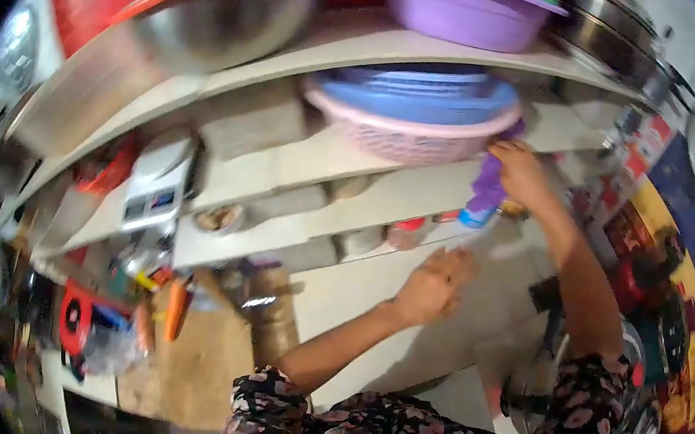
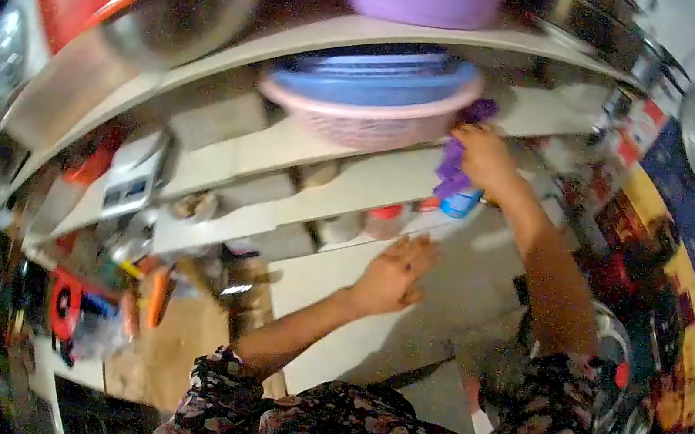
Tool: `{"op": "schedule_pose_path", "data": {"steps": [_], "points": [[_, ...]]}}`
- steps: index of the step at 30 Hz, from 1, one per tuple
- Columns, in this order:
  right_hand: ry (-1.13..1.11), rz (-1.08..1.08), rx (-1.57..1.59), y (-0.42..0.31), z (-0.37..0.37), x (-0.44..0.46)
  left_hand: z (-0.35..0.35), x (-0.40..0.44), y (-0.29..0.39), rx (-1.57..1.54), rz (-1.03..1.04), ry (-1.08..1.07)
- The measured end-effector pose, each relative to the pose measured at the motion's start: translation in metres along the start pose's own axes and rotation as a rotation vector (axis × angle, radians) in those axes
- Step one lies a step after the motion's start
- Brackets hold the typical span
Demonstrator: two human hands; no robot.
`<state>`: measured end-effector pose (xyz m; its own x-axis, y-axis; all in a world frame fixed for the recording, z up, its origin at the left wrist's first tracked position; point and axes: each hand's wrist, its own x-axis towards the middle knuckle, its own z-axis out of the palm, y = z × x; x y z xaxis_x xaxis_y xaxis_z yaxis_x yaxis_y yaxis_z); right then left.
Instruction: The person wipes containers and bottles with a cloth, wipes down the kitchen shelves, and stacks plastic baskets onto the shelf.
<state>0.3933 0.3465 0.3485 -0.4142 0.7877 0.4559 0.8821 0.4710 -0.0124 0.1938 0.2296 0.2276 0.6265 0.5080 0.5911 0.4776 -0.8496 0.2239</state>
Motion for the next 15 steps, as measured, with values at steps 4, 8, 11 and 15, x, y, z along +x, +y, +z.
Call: {"op": "schedule_pose_path", "data": {"steps": [4,8,11,15], "points": [[-0.109,0.106,0.319,-0.057,-0.017,-0.012,-0.031,-0.080,0.007,-0.232,-0.315,-0.104],[-0.413,0.065,0.806,-0.149,-0.025,-0.033,-0.059,-0.152,0.010,-0.394,-0.653,-0.019],[-0.456,0.067,1.103,-0.188,-0.004,-0.028,-0.071,-0.191,0.016,-0.416,-0.709,0.018],[0.013,-0.158,0.896,-0.249,-0.031,0.015,-0.090,-0.223,0.033,-0.475,-0.801,0.042]]}}
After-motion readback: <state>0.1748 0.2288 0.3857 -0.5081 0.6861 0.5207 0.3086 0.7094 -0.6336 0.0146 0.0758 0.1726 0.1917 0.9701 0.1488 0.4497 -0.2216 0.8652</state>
